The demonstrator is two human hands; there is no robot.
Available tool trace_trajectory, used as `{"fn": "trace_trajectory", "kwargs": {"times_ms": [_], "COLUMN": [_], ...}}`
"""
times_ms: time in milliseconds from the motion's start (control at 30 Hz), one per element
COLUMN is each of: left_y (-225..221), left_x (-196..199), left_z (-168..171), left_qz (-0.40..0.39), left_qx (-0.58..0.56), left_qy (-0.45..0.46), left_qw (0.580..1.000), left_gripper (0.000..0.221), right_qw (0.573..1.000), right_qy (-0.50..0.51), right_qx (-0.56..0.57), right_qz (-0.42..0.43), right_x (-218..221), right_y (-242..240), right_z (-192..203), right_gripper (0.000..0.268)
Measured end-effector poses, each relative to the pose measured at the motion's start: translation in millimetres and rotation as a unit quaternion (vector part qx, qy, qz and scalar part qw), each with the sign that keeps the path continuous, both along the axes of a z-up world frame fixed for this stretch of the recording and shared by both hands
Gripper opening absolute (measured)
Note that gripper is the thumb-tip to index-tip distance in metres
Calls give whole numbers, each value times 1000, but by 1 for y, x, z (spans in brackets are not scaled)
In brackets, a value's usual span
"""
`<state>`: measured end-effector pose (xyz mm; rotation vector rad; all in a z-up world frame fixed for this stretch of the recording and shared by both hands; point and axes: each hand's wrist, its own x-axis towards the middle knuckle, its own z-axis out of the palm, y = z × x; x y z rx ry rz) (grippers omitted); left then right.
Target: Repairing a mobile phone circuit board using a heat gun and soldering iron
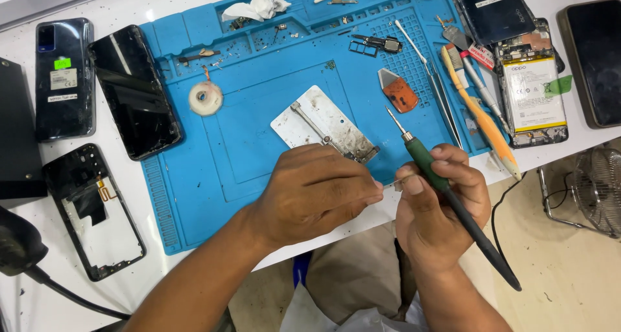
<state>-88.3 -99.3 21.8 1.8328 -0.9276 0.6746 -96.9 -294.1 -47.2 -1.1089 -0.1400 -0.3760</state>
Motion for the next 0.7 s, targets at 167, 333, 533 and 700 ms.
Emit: {"fn": "trace_trajectory", "kwargs": {"times_ms": [167, 333, 533, 700], "left_y": [7, 13, 18, 18], "left_x": [3, 6, 7, 7], "left_z": [8, -4, -5, -10], "left_qz": [17, 44, 52, 80], "left_qx": [-7, -17, -34, -41], "left_qy": [105, 181, 222, 248], "left_qw": [994, 982, 973, 965], "left_gripper": [3, 7, 9, 8], "right_qw": [977, 929, 918, 923], "right_qy": [-88, -119, -142, -131], "right_qx": [-167, -342, -362, -360], "right_qz": [-98, -76, -75, -38], "right_x": [-3, -18, -15, -15], "right_y": [-3, -25, -26, -25], "right_z": [1, 1, -5, 0], "right_gripper": [18, 17, 25, 22]}}
